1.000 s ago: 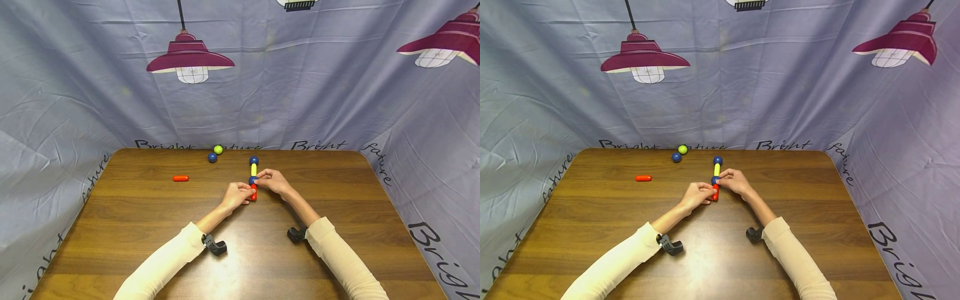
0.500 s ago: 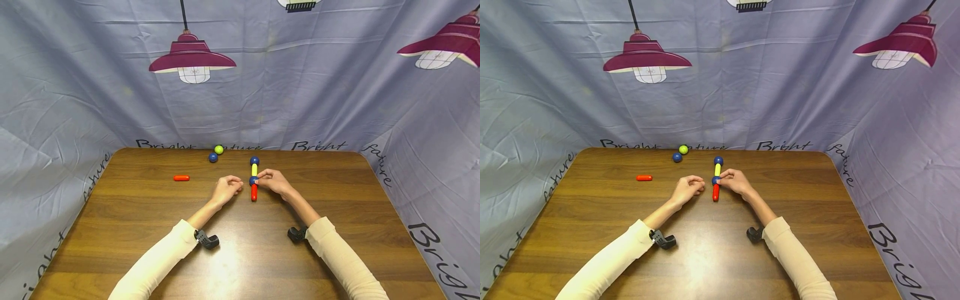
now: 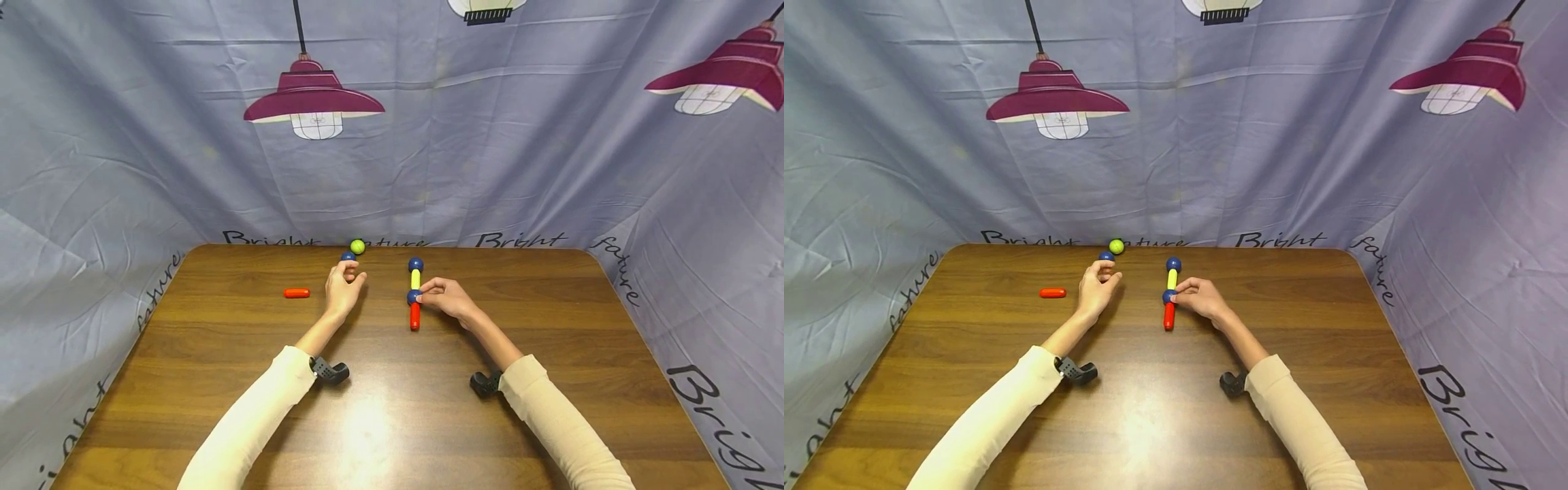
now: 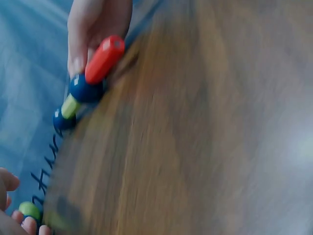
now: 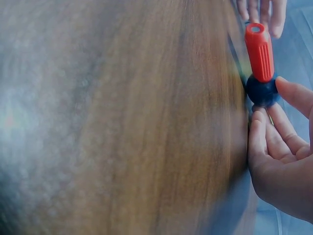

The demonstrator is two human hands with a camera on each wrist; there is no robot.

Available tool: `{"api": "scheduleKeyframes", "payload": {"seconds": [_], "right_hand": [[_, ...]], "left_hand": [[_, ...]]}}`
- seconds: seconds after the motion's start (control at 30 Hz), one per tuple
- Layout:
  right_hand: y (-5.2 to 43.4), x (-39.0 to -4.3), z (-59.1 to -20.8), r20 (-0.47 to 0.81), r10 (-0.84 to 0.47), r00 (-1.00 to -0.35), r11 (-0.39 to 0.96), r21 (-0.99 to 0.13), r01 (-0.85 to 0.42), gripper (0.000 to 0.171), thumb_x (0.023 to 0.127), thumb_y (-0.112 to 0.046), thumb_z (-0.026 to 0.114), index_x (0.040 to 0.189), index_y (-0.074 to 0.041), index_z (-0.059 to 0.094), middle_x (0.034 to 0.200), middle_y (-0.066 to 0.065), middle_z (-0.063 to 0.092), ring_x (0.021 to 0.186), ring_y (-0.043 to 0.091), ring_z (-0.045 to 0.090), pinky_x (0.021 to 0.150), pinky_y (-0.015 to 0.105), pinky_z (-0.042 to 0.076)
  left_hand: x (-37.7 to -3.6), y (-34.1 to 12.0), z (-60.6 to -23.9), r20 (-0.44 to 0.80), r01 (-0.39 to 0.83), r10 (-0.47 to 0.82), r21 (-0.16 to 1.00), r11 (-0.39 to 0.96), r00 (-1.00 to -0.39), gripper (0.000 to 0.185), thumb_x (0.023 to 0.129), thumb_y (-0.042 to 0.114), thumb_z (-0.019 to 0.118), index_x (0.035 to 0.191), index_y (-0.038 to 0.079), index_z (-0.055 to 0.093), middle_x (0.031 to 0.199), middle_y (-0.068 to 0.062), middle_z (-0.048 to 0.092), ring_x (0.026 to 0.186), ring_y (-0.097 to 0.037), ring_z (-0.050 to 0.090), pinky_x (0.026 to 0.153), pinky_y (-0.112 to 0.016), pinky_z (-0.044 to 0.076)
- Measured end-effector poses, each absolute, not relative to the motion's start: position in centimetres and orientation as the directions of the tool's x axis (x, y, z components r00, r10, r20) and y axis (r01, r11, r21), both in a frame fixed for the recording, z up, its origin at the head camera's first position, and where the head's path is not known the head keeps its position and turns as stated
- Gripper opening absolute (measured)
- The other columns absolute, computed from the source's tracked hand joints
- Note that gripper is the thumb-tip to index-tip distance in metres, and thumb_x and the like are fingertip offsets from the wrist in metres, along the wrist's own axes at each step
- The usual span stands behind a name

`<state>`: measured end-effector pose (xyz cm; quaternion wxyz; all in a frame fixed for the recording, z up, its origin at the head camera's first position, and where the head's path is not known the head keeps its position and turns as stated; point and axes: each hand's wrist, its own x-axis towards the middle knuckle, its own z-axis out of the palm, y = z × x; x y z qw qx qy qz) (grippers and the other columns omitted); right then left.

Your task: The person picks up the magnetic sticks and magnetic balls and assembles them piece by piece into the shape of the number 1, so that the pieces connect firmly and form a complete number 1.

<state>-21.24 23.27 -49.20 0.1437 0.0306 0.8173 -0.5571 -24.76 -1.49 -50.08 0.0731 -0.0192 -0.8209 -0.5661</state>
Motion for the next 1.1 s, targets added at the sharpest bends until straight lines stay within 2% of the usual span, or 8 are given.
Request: {"api": "scheduleKeyframes", "payload": {"seconds": [0.1,0.2,0.63,0.93,1.1], "right_hand": [[23.3,-21.2,-49.2,-0.26,-0.119,-0.958,0.371,-0.907,0.2,0.03,0.078,-0.023,0.073,0.102,-0.008,0.062,0.1,0.005,0.066,0.095,0.021,0.057,0.078,0.032,0.045],[23.3,-21.3,-49.3,-0.255,-0.123,-0.959,0.369,-0.909,0.194,0.03,0.079,-0.022,0.072,0.102,-0.007,0.062,0.1,0.006,0.066,0.095,0.02,0.057,0.078,0.032,0.045],[23.4,-21.2,-49.4,-0.237,-0.127,-0.963,0.354,-0.918,0.179,0.03,0.079,-0.02,0.073,0.102,-0.005,0.062,0.098,0.006,0.067,0.094,0.019,0.057,0.077,0.031,0.044],[23.4,-21.2,-49.8,-0.223,-0.133,-0.966,0.332,-0.928,0.169,0.029,0.079,-0.018,0.072,0.102,-0.004,0.062,0.095,0.006,0.067,0.088,0.018,0.058,0.072,0.029,0.045],[23.4,-21.3,-49.7,-0.222,-0.134,-0.966,0.34,-0.926,0.166,0.03,0.079,-0.019,0.073,0.103,-0.004,0.062,0.095,0.006,0.067,0.087,0.019,0.059,0.072,0.03,0.046]], "left_hand": [[-25.4,-1.9,-50.3,0.136,0.102,-0.071,0.93,0.354,-0.988,0.04,0.085,0.016,0.066,0.12,0.004,0.051,0.115,-0.014,0.045,0.097,-0.025,0.046,0.083,-0.035,0.042],[-26.1,-2.2,-50.5,0.138,0.102,-0.082,0.933,0.345,-0.987,0.045,0.085,0.015,0.066,0.124,0.005,0.047,0.116,-0.016,0.041,0.097,-0.026,0.043,0.082,-0.036,0.041],[-28.4,-2.0,-50.4,0.11,0.033,-0.165,0.909,0.415,-0.98,0.047,0.083,0.016,0.068,0.123,0.006,0.046,0.109,-0.016,0.043,0.092,-0.027,0.049,0.08,-0.037,0.042],[-29.6,-1.7,-50.2,0.069,-0.03,-0.173,0.859,0.512,-0.983,0.044,0.084,0.023,0.066,0.121,0.009,0.047,0.111,-0.014,0.047,0.102,-0.028,0.046,0.085,-0.042,0.041],[-29.7,-1.7,-50.2,0.063,-0.041,-0.178,0.849,0.527,-0.982,0.039,0.085,0.022,0.065,0.119,0.01,0.049,0.109,-0.012,0.049,0.102,-0.027,0.048,0.085,-0.041,0.042]]}}
